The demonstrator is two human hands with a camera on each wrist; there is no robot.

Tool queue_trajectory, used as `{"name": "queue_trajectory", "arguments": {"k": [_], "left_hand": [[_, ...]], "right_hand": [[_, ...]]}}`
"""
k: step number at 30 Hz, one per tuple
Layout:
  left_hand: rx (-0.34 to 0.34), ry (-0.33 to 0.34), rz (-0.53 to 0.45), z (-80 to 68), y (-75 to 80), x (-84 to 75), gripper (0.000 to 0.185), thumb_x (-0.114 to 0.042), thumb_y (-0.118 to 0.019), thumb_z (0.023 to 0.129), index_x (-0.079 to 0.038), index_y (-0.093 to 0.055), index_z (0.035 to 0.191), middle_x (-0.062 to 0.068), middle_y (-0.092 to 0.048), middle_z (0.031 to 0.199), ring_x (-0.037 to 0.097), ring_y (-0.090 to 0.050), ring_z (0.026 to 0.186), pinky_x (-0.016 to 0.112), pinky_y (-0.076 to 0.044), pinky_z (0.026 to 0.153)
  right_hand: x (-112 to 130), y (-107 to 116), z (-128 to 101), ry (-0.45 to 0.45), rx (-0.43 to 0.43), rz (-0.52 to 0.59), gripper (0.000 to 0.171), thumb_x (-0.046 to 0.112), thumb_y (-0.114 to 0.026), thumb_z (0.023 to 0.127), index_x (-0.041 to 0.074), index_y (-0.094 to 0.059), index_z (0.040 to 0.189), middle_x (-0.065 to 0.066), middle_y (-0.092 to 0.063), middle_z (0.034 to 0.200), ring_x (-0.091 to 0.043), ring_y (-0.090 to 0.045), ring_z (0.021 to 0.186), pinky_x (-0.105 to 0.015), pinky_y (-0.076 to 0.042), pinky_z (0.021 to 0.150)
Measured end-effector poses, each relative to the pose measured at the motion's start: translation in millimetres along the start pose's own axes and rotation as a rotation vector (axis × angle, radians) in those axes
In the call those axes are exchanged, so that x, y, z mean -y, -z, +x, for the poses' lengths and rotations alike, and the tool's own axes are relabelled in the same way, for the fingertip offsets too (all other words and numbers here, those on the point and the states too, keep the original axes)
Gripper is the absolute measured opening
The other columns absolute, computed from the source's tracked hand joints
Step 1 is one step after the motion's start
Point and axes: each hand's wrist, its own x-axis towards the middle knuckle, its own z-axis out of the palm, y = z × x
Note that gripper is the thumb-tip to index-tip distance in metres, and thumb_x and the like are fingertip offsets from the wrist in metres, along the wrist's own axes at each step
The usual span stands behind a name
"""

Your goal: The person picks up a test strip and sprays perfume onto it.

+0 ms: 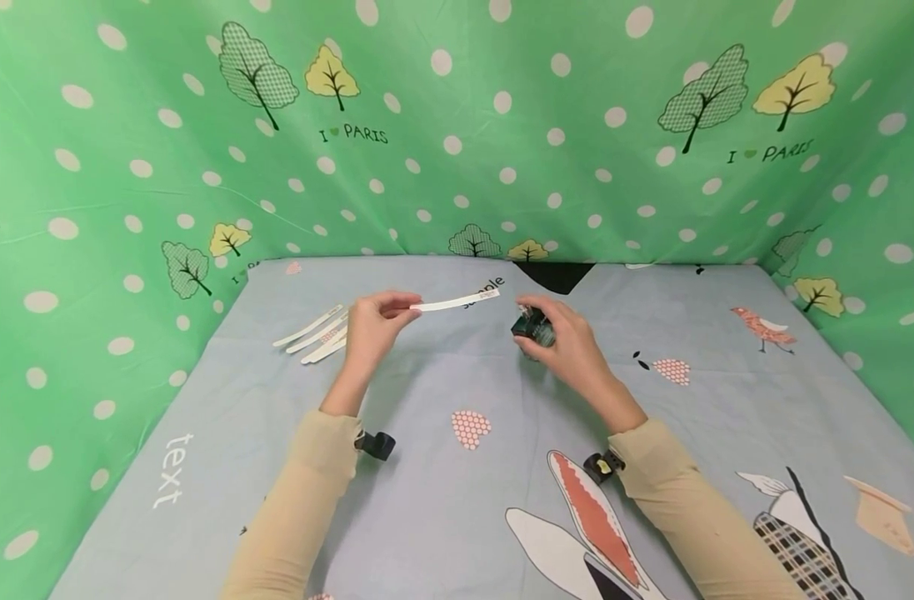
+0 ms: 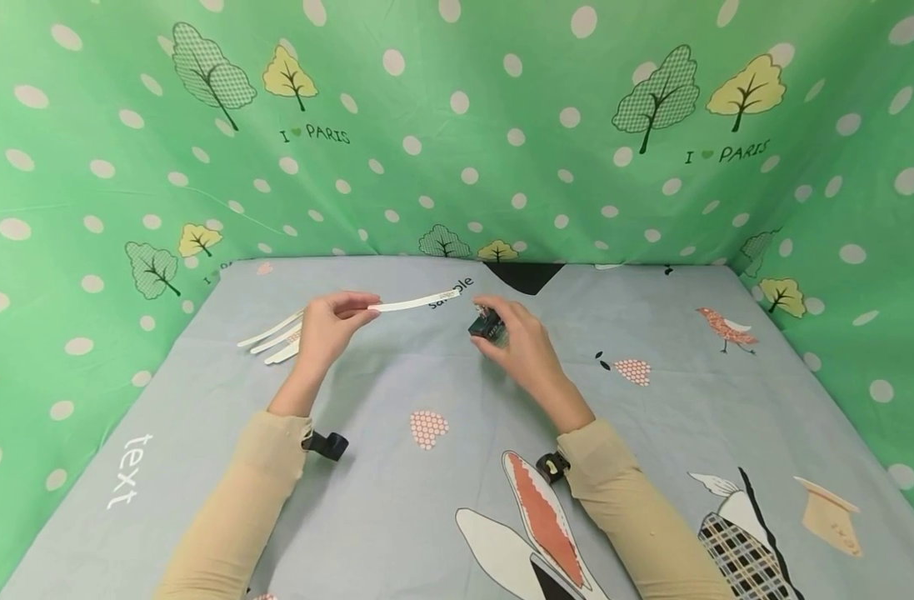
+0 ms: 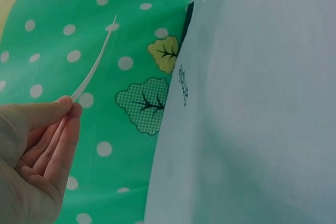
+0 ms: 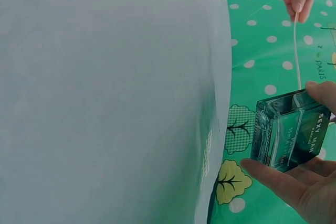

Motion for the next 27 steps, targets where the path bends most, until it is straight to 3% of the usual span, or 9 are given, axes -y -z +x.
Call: {"name": "queue_trajectory", "arguments": {"k": [20,27], "left_hand": [[0.013,-0.061,0.013,-6.4,-9.1,-9.8,0.019,-0.010,-0.078,0.086,-0.005,-0.077,0.104,0.014,-0.077,0.102,0.027,-0.076,0.092,0.035,-0.062,0.080],[0.007,-0.074,0.026,-6.9,-9.8,-10.5,0.019,-0.009,-0.078,0.086,-0.005,-0.078,0.104,0.014,-0.078,0.102,0.027,-0.076,0.091,0.034,-0.062,0.078]], "right_hand": [[-2.4,0.5,-0.8,0.038,-0.036,0.014,0.050,0.021,-0.081,0.084,0.018,-0.061,0.131,-0.012,-0.067,0.127,-0.034,-0.064,0.118,-0.051,-0.058,0.092],[-2.2,2.5,-2.5,0.013,-0.025,-0.003,0.051,0.021,-0.080,0.085,0.018,-0.060,0.132,-0.013,-0.066,0.128,-0.034,-0.062,0.121,-0.052,-0.057,0.094]]}}
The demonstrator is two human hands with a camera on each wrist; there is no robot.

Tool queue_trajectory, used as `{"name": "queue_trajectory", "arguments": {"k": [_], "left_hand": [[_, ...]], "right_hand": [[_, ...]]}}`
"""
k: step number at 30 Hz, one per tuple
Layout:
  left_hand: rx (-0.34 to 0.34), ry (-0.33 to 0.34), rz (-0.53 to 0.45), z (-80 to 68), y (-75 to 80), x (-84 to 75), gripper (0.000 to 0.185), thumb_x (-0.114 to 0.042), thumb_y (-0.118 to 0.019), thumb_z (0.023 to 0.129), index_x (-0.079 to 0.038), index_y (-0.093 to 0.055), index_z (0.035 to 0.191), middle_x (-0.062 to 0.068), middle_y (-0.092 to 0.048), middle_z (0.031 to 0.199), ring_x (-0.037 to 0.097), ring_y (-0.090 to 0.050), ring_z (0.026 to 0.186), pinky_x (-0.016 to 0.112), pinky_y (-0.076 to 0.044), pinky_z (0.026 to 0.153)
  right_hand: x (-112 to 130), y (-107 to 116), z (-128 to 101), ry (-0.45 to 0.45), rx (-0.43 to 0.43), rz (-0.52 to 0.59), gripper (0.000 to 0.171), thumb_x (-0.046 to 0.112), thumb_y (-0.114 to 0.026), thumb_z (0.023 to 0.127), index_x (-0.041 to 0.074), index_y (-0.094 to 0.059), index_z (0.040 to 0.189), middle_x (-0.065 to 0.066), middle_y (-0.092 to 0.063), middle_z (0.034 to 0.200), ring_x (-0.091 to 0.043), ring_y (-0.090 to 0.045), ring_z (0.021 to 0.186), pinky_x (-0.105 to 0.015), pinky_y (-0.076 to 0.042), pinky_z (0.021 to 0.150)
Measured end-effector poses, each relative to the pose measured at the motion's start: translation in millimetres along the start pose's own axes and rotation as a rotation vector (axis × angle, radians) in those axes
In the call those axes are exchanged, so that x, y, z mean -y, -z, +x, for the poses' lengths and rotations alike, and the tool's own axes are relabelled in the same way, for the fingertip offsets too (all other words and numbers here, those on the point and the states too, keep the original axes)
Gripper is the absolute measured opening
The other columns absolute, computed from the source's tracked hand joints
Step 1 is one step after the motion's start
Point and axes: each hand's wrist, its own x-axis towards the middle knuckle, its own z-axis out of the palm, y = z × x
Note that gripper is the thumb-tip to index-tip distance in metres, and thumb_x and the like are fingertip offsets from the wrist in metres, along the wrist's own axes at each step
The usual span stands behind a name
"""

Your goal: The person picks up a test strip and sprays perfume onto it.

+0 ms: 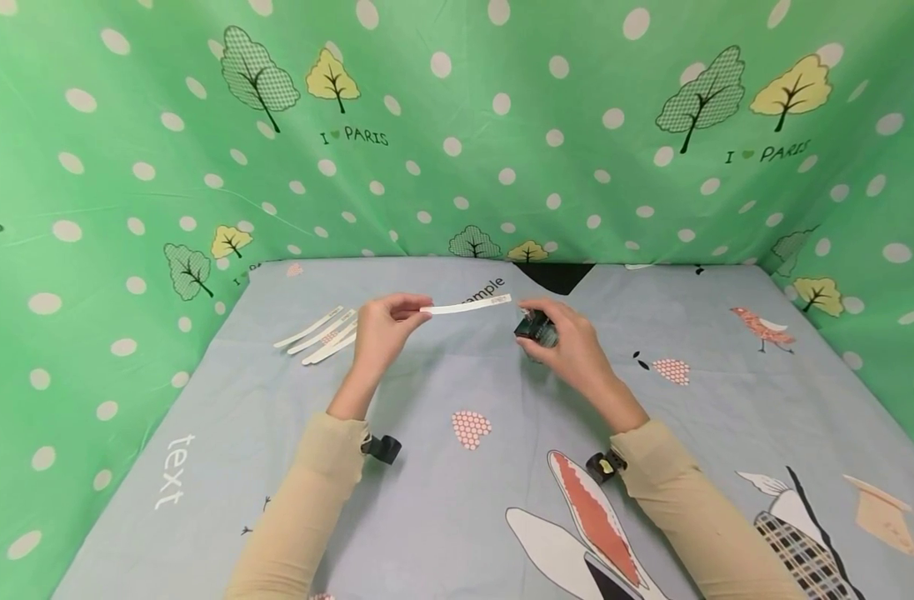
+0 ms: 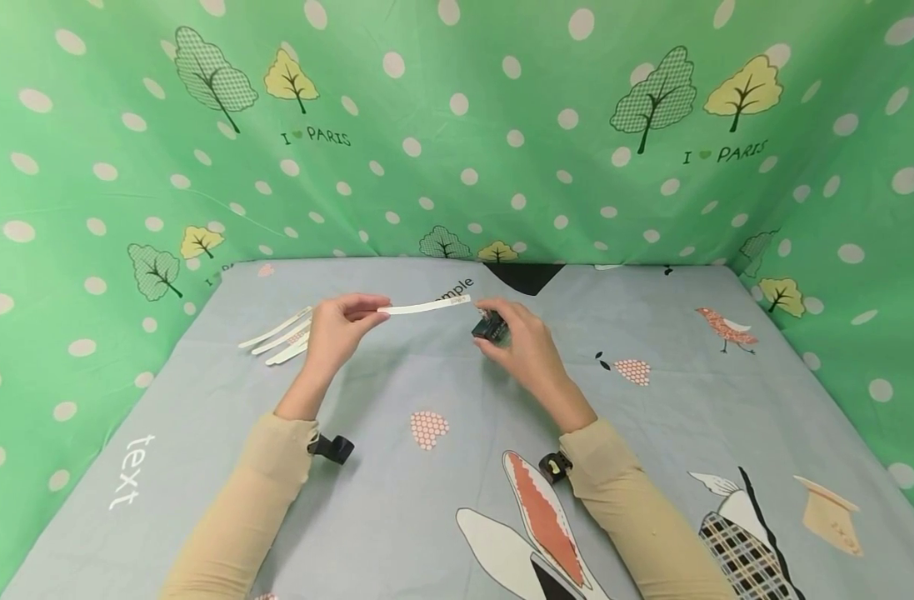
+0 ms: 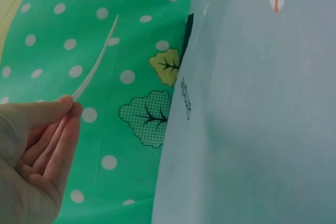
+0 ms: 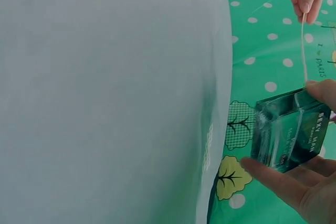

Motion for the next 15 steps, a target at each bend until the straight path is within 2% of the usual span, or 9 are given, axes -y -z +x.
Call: {"name": "queue_trajectory", "arguments": {"k": [8,15], "left_hand": [[-0.011,-0.004,0.014,1.9,4.1,2.1,0.020,-0.009,-0.078,0.086,-0.005,-0.077,0.105,0.014,-0.077,0.102,0.027,-0.076,0.091,0.033,-0.062,0.078],[-0.013,0.008,0.021,2.1,7.8,5.6,0.019,-0.011,-0.078,0.086,-0.006,-0.077,0.104,0.013,-0.078,0.102,0.026,-0.076,0.092,0.035,-0.062,0.079]], "right_hand": [[-0.2,2.5,-0.7,-0.010,-0.008,0.003,0.054,0.023,-0.079,0.087,0.020,-0.057,0.136,-0.016,-0.062,0.134,-0.037,-0.060,0.122,-0.055,-0.058,0.089],[-2.7,2.8,-2.1,0.002,-0.012,0.007,0.054,0.021,-0.079,0.087,0.019,-0.057,0.136,-0.015,-0.062,0.135,-0.036,-0.059,0.125,-0.055,-0.056,0.093]]}}
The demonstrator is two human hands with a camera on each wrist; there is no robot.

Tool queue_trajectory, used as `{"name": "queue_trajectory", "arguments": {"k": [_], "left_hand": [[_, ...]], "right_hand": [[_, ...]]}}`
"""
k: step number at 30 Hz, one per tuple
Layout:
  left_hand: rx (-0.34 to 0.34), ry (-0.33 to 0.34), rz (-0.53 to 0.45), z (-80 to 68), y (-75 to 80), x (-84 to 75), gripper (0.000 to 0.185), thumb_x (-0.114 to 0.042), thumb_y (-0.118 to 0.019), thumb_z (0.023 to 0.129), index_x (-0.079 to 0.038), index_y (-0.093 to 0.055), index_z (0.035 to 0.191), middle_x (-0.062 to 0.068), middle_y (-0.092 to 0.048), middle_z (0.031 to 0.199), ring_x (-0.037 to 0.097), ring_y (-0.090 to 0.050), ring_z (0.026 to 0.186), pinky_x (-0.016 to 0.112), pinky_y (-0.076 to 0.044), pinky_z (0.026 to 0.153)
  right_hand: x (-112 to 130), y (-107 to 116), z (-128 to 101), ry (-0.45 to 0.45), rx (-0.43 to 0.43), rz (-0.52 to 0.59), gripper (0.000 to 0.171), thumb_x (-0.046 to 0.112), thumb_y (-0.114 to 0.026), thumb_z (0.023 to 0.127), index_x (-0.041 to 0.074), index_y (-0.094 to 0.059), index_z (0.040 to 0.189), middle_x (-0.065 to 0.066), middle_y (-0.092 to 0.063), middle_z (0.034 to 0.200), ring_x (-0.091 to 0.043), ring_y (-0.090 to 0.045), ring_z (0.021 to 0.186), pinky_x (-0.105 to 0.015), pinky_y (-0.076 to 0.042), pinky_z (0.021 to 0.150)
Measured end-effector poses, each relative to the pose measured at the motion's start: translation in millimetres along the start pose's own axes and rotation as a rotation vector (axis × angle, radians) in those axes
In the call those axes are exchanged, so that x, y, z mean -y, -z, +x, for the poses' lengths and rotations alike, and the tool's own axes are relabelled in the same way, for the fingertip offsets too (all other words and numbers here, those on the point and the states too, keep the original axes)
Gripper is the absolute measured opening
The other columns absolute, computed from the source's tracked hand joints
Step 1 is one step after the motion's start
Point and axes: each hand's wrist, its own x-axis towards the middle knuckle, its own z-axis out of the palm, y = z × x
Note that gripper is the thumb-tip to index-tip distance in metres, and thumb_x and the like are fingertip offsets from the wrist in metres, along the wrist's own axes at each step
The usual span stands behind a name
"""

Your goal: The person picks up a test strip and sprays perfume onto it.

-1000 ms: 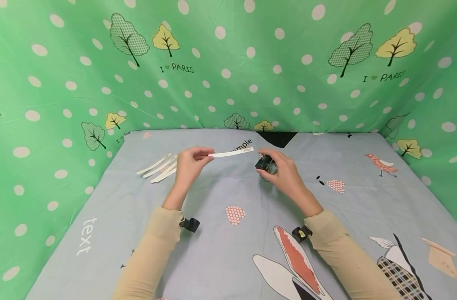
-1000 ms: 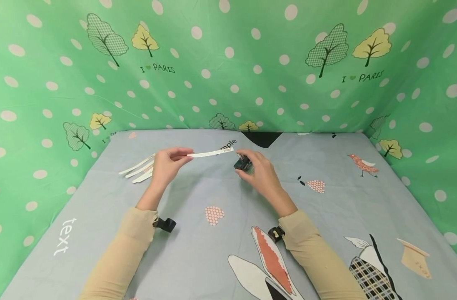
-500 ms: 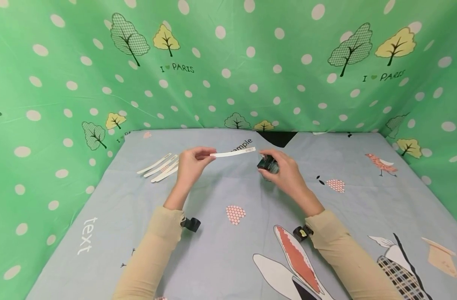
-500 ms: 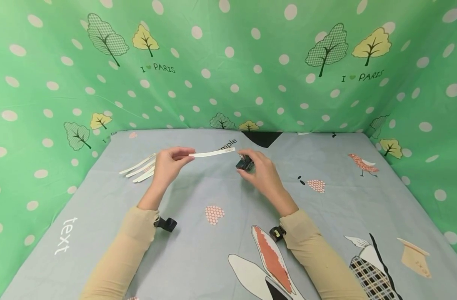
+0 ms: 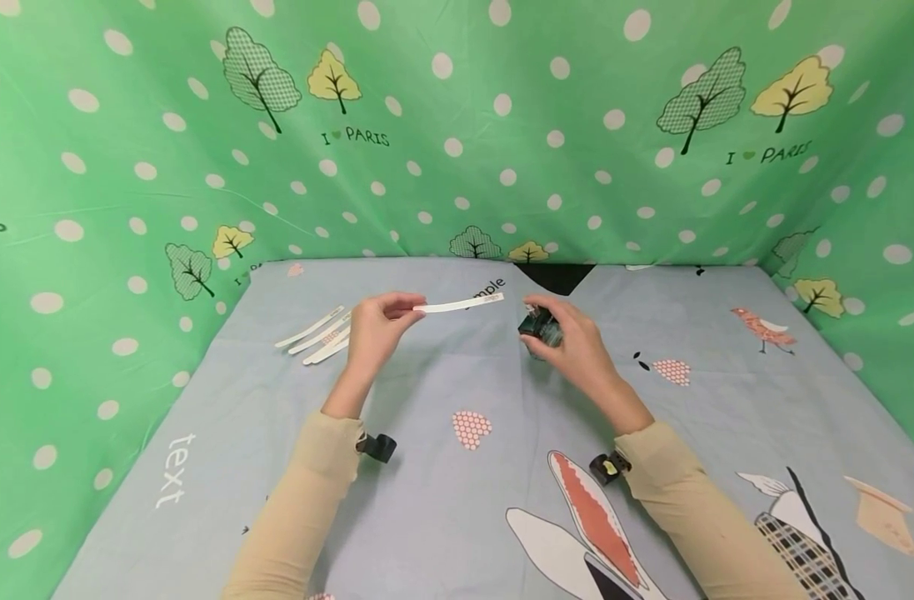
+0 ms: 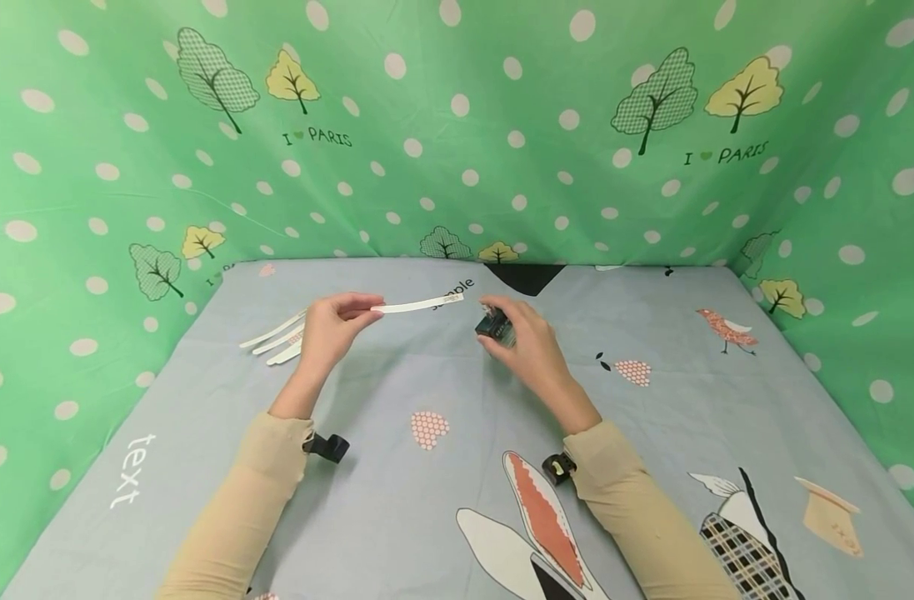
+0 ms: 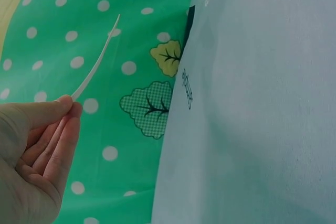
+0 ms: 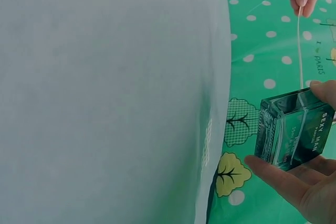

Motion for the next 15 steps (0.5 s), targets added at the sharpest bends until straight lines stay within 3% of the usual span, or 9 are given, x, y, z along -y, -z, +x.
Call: {"name": "queue_trajectory", "arguments": {"k": [15], "left_hand": [[-0.033,0.041,0.011,-0.2,15.5,2.7,0.020,-0.016,-0.078,0.087,-0.008,-0.078,0.106,0.011,-0.078,0.104,0.024,-0.075,0.094,0.038,-0.061,0.082]], "right_hand": [[-1.4,-0.1,-1.9,0.015,-0.012,-0.004,0.053,0.021,-0.079,0.087,0.018,-0.057,0.136,-0.014,-0.062,0.135,-0.034,-0.058,0.127,-0.054,-0.052,0.100]]}}
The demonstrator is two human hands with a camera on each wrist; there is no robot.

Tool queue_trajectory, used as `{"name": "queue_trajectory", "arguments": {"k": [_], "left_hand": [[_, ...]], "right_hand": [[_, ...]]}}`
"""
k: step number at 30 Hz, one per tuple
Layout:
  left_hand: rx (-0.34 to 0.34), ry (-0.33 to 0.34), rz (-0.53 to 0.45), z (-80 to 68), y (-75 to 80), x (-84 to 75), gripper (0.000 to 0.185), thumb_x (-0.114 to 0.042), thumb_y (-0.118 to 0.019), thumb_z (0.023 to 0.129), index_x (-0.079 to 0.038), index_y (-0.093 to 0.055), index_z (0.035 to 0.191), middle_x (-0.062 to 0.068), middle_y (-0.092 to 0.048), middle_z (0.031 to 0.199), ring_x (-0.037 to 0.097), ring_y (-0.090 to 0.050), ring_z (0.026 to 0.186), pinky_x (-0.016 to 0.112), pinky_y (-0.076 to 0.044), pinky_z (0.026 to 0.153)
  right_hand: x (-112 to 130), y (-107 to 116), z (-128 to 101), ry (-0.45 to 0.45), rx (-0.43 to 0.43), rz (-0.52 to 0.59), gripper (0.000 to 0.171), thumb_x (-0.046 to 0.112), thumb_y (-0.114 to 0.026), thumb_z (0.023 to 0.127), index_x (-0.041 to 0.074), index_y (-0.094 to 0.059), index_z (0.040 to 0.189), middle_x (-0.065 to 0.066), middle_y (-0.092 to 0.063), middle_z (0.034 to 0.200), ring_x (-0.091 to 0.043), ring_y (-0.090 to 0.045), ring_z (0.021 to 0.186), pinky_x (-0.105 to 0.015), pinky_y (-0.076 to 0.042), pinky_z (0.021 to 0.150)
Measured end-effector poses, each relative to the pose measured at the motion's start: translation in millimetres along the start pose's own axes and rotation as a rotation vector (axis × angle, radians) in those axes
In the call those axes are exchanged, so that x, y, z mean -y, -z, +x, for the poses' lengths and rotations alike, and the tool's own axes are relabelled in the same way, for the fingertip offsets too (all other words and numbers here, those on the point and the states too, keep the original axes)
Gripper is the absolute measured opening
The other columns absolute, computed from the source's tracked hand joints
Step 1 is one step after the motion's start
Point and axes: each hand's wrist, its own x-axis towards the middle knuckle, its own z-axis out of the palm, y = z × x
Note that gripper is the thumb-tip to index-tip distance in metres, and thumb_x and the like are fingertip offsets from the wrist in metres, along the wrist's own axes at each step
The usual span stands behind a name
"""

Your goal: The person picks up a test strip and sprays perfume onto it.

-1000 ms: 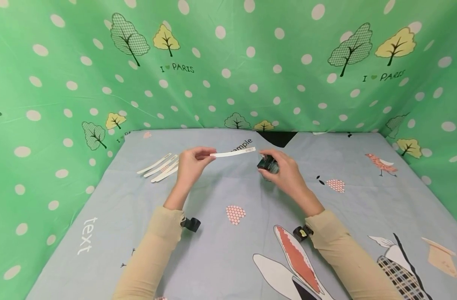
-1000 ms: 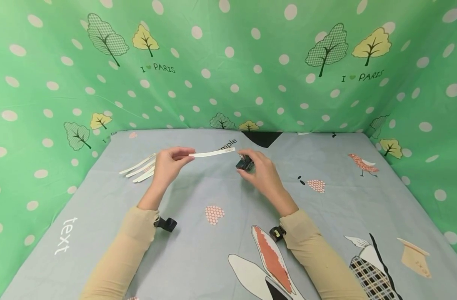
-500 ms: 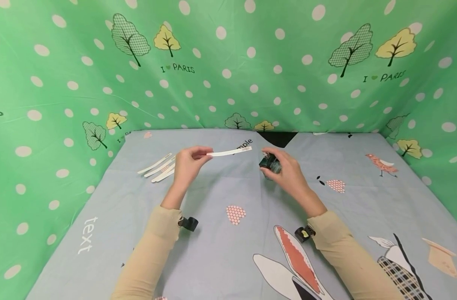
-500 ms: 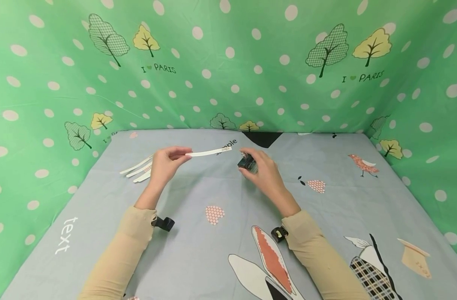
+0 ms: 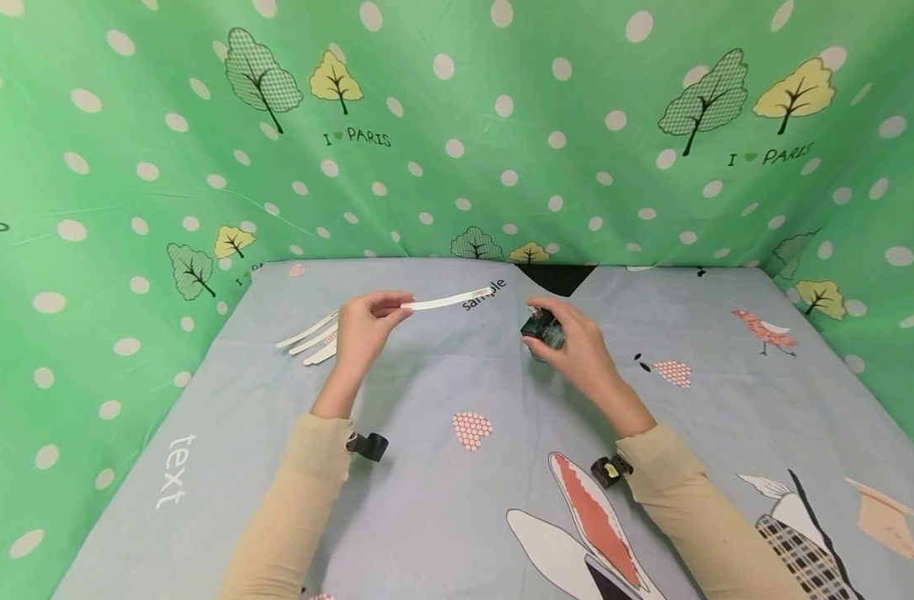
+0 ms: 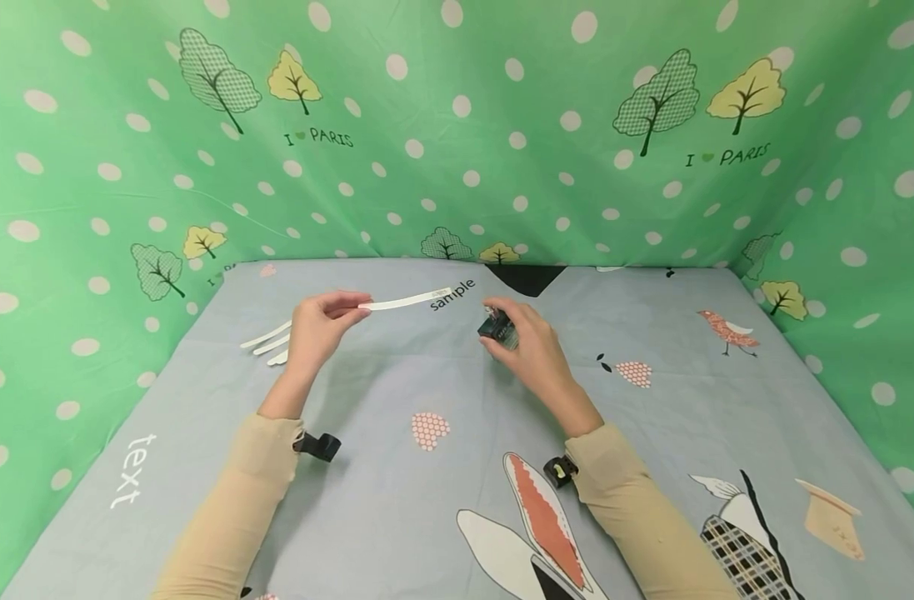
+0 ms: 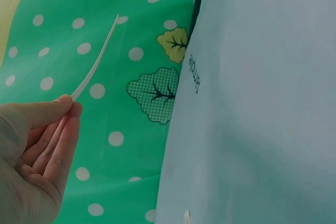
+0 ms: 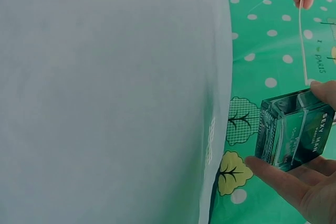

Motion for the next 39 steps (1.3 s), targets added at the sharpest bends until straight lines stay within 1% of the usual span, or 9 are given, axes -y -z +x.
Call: {"name": "queue_trajectory", "arguments": {"k": [7,11,15,19,21,23,27,34,39], "left_hand": [[-0.023,0.013,0.009,1.1,8.9,3.7,0.021,-0.017,-0.078,0.087,-0.009,-0.078,0.106,0.011,-0.078,0.104,0.024,-0.075,0.095,0.035,-0.061,0.083],[-0.030,0.012,0.008,1.9,13.0,7.3,0.022,-0.016,-0.078,0.087,-0.009,-0.077,0.107,0.010,-0.077,0.106,0.023,-0.075,0.096,0.025,-0.060,0.080],[-0.041,0.018,0.012,2.8,17.4,11.1,0.022,-0.016,-0.078,0.087,-0.008,-0.077,0.108,0.011,-0.077,0.107,0.025,-0.075,0.097,0.013,-0.055,0.073],[-0.053,0.035,0.007,3.5,23.4,14.0,0.022,-0.015,-0.078,0.087,-0.008,-0.077,0.108,0.012,-0.077,0.106,0.025,-0.075,0.096,0.008,-0.052,0.068],[-0.060,0.038,0.001,3.8,26.7,15.1,0.022,-0.014,-0.078,0.087,-0.007,-0.077,0.108,0.013,-0.077,0.106,0.020,-0.075,0.093,0.008,-0.053,0.068],[-0.069,0.038,-0.009,4.4,29.7,16.7,0.022,-0.013,-0.078,0.086,-0.006,-0.077,0.107,0.013,-0.077,0.105,0.009,-0.074,0.087,0.008,-0.053,0.067],[-0.084,0.042,-0.022,6.1,34.8,21.2,0.022,-0.010,-0.078,0.086,-0.004,-0.077,0.108,0.015,-0.077,0.106,-0.011,-0.065,0.076,0.006,-0.052,0.067],[-0.101,0.084,-0.009,5.7,42.3,28.1,0.023,-0.010,-0.078,0.086,-0.003,-0.076,0.109,0.018,-0.076,0.108,-0.011,-0.065,0.078,0.005,-0.051,0.068],[-0.110,0.091,-0.003,3.5,45.6,33.2,0.024,-0.009,-0.077,0.086,-0.002,-0.076,0.109,0.019,-0.075,0.108,-0.014,-0.062,0.075,0.005,-0.051,0.068]], "right_hand": [[0.0,-0.6,0.0,0.005,-0.008,0.002,0.053,0.021,-0.079,0.087,0.018,-0.057,0.135,-0.013,-0.062,0.135,-0.034,-0.058,0.126,-0.053,-0.053,0.100],[-1.1,-1.6,-0.2,0.000,-0.012,0.002,0.053,0.021,-0.078,0.087,0.019,-0.057,0.135,-0.013,-0.062,0.136,-0.034,-0.058,0.127,-0.053,-0.053,0.099],[-1.5,-2.0,-0.8,0.003,-0.015,-0.002,0.053,0.021,-0.078,0.087,0.019,-0.057,0.136,-0.013,-0.062,0.136,-0.034,-0.058,0.127,-0.054,-0.053,0.099],[-1.6,-2.2,-1.3,0.010,-0.016,-0.004,0.054,0.021,-0.079,0.087,0.018,-0.057,0.136,-0.013,-0.062,0.136,-0.033,-0.058,0.128,-0.054,-0.052,0.101],[-1.9,-2.4,-1.2,0.013,-0.017,-0.004,0.054,0.021,-0.078,0.087,0.018,-0.057,0.136,-0.012,-0.062,0.136,-0.033,-0.057,0.128,-0.054,-0.052,0.101],[-1.9,-2.4,-1.2,0.013,-0.018,-0.003,0.053,0.021,-0.078,0.087,0.018,-0.057,0.136,-0.012,-0.062,0.136,-0.033,-0.057,0.128,-0.053,-0.051,0.102],[-1.8,-2.3,-1.2,0.009,-0.018,-0.001,0.053,0.021,-0.078,0.088,0.018,-0.057,0.136,-0.012,-0.062,0.136,-0.033,-0.057,0.128,-0.053,-0.052,0.101],[-1.9,-2.1,-0.9,0.006,-0.016,0.001,0.053,0.021,-0.078,0.088,0.019,-0.057,0.136,-0.011,-0.062,0.136,-0.033,-0.058,0.128,-0.053,-0.052,0.101],[-1.5,-1.9,-1.2,0.013,-0.020,0.005,0.053,0.021,-0.078,0.087,0.018,-0.057,0.136,-0.012,-0.062,0.136,-0.032,-0.057,0.128,-0.053,-0.052,0.101]]}}
